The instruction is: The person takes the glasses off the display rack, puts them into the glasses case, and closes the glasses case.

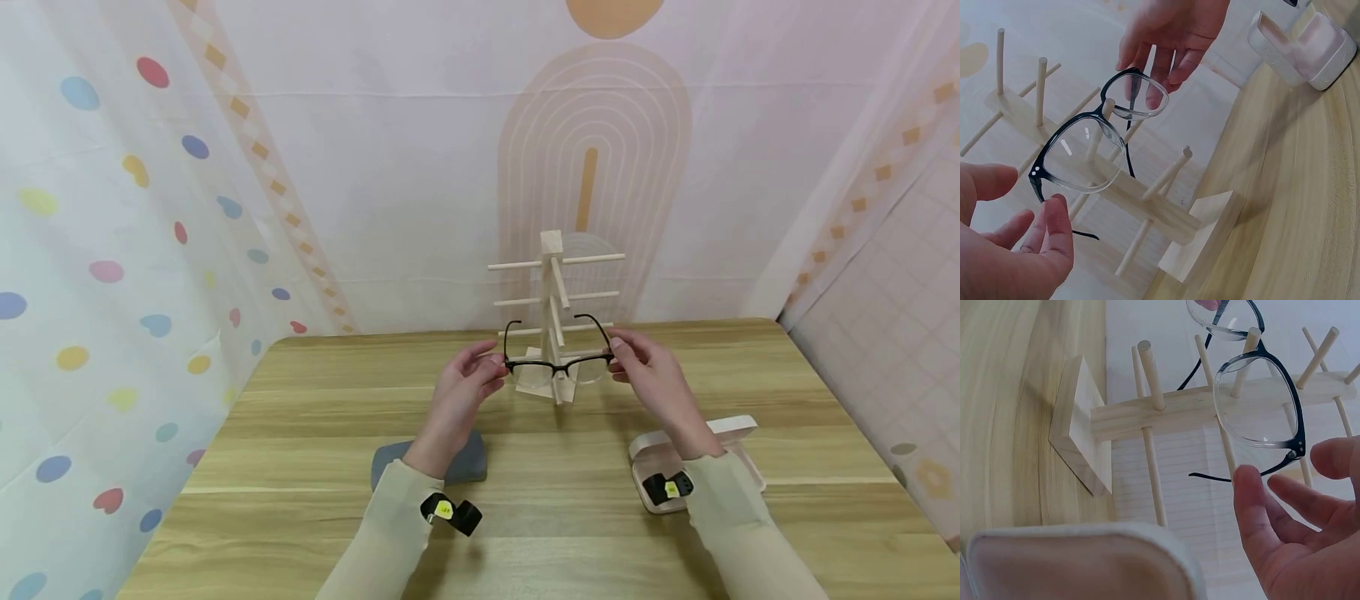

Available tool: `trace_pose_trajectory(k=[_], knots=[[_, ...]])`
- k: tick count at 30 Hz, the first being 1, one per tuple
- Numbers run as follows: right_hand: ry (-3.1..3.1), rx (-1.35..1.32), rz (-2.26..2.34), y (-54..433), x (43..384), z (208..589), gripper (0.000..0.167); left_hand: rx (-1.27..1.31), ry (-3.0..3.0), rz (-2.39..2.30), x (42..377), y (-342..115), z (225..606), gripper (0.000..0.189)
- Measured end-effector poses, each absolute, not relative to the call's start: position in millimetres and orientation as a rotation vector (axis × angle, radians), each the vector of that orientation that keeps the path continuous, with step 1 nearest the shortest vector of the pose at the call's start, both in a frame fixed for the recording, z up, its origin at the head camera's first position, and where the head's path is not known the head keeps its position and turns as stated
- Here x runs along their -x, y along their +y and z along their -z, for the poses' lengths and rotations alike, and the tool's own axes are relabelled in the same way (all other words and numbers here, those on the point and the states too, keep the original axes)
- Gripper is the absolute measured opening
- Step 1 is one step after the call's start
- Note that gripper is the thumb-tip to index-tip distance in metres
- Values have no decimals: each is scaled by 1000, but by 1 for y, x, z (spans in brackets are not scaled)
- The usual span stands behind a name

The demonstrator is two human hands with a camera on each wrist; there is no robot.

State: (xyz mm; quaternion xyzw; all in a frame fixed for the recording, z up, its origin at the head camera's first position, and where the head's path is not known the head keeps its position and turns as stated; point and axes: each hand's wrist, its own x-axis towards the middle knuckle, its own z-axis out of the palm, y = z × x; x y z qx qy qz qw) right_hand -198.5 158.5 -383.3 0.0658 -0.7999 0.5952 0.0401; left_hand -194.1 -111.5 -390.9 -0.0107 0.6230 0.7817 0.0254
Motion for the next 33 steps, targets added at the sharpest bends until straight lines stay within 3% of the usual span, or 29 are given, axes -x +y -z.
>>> trace_pose_trajectory(k=[33], knots=[[-2289, -182, -2044, 156, 198, 379, 34, 2, 1895, -2462, 190, -106, 391, 41]])
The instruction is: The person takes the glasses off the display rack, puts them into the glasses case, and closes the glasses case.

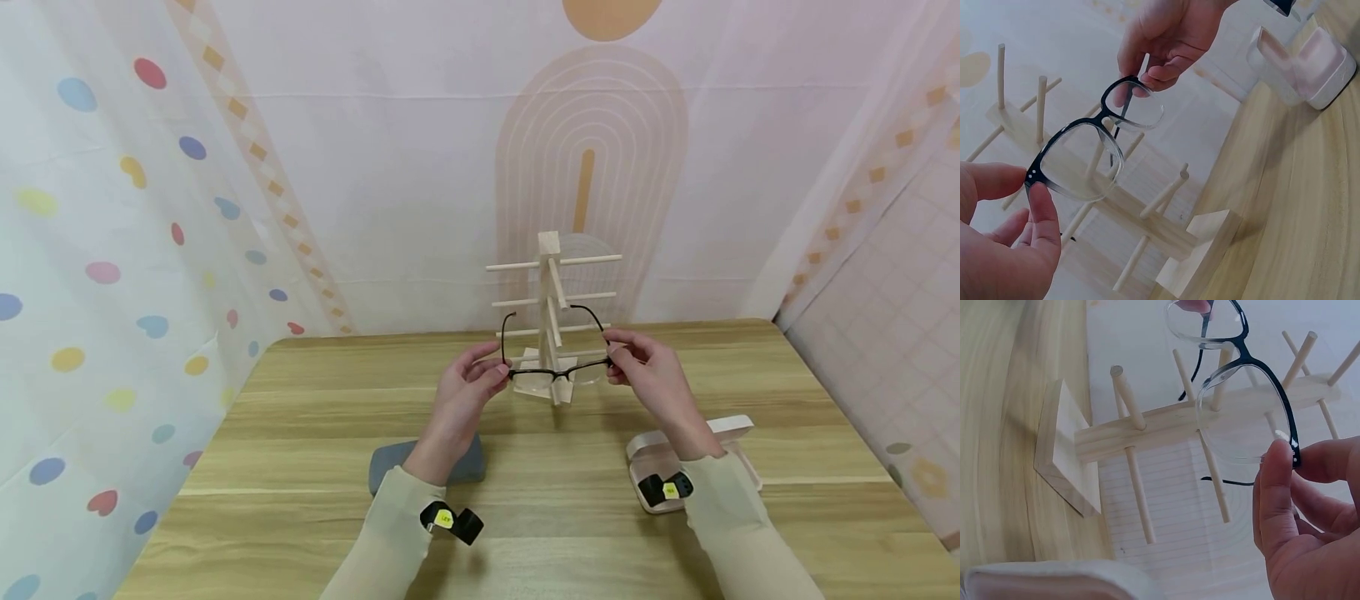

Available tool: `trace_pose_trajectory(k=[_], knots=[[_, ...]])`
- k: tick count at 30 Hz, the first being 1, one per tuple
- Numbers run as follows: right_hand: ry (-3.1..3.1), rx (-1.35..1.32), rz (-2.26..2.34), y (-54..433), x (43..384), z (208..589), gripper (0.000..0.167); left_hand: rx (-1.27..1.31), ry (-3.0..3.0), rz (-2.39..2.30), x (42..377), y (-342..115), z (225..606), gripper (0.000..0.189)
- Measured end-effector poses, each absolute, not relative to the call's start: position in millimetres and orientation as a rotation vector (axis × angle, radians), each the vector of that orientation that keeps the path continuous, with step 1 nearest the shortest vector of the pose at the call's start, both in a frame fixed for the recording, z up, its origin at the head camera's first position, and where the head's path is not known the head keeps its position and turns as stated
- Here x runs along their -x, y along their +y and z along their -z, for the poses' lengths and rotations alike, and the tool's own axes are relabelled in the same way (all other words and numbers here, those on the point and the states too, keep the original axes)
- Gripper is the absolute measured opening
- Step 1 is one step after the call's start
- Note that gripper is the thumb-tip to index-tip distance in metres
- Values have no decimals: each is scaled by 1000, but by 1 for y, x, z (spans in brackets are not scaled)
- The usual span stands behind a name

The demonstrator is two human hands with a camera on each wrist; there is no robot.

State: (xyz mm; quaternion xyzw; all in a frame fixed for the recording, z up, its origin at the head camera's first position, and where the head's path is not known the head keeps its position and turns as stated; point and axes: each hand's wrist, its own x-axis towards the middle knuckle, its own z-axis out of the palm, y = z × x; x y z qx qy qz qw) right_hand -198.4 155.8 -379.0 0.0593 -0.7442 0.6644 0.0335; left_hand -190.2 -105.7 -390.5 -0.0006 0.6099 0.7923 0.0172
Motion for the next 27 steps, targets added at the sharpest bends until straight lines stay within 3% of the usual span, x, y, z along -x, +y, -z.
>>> trace_pose_trajectory(k=[27], knots=[[-2295, -187, -2092, 163, 169, 380, 41, 12, 1895, -2480, 160, -101, 393, 46]])
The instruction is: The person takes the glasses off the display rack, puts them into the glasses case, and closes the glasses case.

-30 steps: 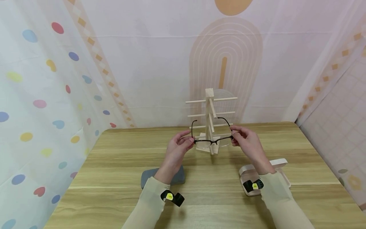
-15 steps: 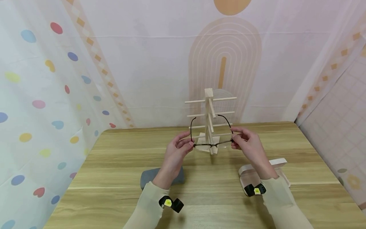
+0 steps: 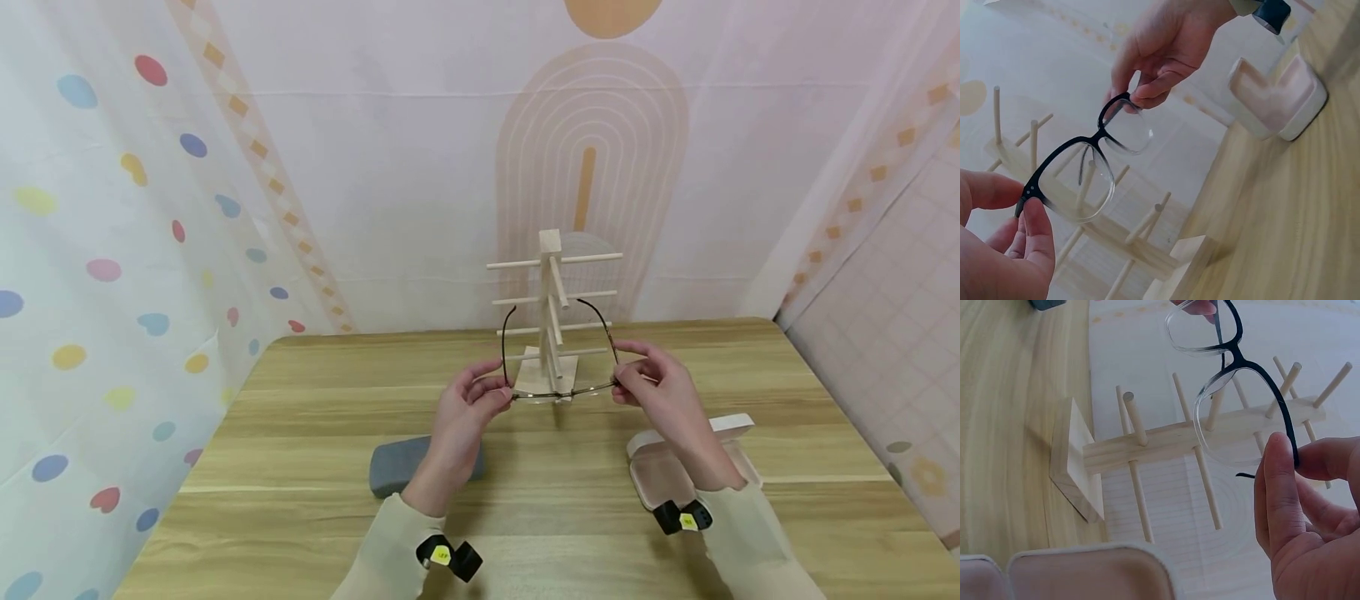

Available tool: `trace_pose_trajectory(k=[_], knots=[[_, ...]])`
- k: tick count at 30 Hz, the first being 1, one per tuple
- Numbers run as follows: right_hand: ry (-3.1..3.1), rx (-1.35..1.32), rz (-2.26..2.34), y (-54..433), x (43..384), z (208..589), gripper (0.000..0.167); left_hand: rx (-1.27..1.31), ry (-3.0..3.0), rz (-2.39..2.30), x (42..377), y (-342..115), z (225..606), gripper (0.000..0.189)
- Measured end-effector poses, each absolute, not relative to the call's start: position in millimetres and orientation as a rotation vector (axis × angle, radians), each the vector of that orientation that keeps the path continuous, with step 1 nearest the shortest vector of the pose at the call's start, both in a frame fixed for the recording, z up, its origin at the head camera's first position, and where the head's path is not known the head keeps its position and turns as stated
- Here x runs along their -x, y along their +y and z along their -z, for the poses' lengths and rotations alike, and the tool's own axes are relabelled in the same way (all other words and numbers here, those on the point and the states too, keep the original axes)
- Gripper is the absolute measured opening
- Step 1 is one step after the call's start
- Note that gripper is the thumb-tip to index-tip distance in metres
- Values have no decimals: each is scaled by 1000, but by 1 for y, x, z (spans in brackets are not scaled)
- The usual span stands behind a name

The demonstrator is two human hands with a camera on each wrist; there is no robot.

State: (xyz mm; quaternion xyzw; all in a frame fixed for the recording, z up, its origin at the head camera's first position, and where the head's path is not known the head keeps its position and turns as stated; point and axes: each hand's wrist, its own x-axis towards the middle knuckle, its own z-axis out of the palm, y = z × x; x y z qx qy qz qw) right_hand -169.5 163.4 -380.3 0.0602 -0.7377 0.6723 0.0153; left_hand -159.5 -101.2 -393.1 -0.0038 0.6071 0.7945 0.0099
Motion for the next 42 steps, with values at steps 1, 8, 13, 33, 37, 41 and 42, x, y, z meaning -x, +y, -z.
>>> trace_pose_trajectory(k=[1, 8, 13, 33, 37, 41, 42], knots=[[-2299, -190, -2087, 164, 168, 380, 42, 12, 1896, -2484, 158, -101, 394, 46], [-2324, -198, -2074, 167, 157, 384, 43, 14, 1918, -2475, 148, -98, 399, 45], [-2358, -192, -2043, 169, 150, 386, 45, 22, 1962, -2435, 141, -98, 404, 43], [-2360, -323, -1927, 176, 128, 396, 44, -78, 2077, -2461, 119, -94, 419, 41], [-2348, -325, -1913, 178, 123, 397, 42, -109, 2070, -2495, 117, -90, 417, 39], [-2343, -324, -1895, 182, 119, 397, 43, -146, 2083, -2497, 115, -85, 415, 38], [-2341, -325, -1890, 183, 118, 397, 43, -155, 2084, -2495, 115, -84, 414, 38]])
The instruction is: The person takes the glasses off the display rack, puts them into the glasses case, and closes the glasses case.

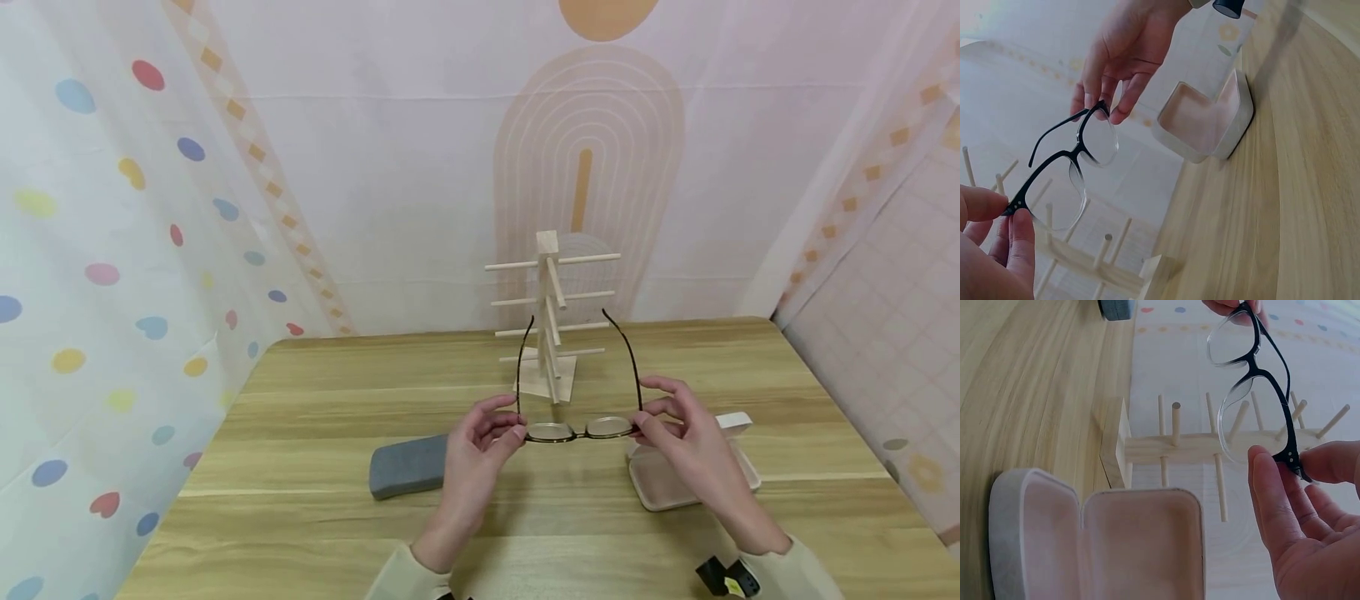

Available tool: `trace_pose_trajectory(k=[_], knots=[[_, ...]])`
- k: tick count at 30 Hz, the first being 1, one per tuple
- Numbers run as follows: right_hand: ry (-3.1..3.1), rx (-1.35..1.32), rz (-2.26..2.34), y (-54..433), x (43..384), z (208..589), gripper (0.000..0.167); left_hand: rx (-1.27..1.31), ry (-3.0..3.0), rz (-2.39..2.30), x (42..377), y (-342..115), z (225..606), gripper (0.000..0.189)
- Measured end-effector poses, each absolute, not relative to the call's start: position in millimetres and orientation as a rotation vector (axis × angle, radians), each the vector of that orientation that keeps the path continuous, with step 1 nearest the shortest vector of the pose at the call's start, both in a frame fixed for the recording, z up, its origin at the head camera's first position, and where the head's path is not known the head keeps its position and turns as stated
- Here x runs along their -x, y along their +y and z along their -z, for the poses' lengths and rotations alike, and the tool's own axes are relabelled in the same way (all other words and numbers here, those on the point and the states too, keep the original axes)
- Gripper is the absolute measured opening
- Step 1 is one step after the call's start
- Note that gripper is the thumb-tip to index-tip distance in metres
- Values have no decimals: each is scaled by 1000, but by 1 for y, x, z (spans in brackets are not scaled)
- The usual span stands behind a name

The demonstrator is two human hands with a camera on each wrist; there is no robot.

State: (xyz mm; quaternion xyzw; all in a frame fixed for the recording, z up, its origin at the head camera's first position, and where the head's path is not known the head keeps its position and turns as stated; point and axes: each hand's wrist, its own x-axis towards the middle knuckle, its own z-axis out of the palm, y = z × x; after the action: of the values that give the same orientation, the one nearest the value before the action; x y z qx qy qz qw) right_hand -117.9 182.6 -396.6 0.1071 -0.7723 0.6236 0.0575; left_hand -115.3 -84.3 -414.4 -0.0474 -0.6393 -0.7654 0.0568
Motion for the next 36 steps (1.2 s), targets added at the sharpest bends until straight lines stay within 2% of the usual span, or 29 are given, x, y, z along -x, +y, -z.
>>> trace_pose_trajectory(k=[25, 36], knots=[[-2230, -351, -1848, 210, 109, 397, 40, 270, -1998, 2275, 119, -58, 403, 44], [-2307, -352, -1679, 222, 104, 398, 33, 292, -1998, 2304, 122, -47, 405, 45]])
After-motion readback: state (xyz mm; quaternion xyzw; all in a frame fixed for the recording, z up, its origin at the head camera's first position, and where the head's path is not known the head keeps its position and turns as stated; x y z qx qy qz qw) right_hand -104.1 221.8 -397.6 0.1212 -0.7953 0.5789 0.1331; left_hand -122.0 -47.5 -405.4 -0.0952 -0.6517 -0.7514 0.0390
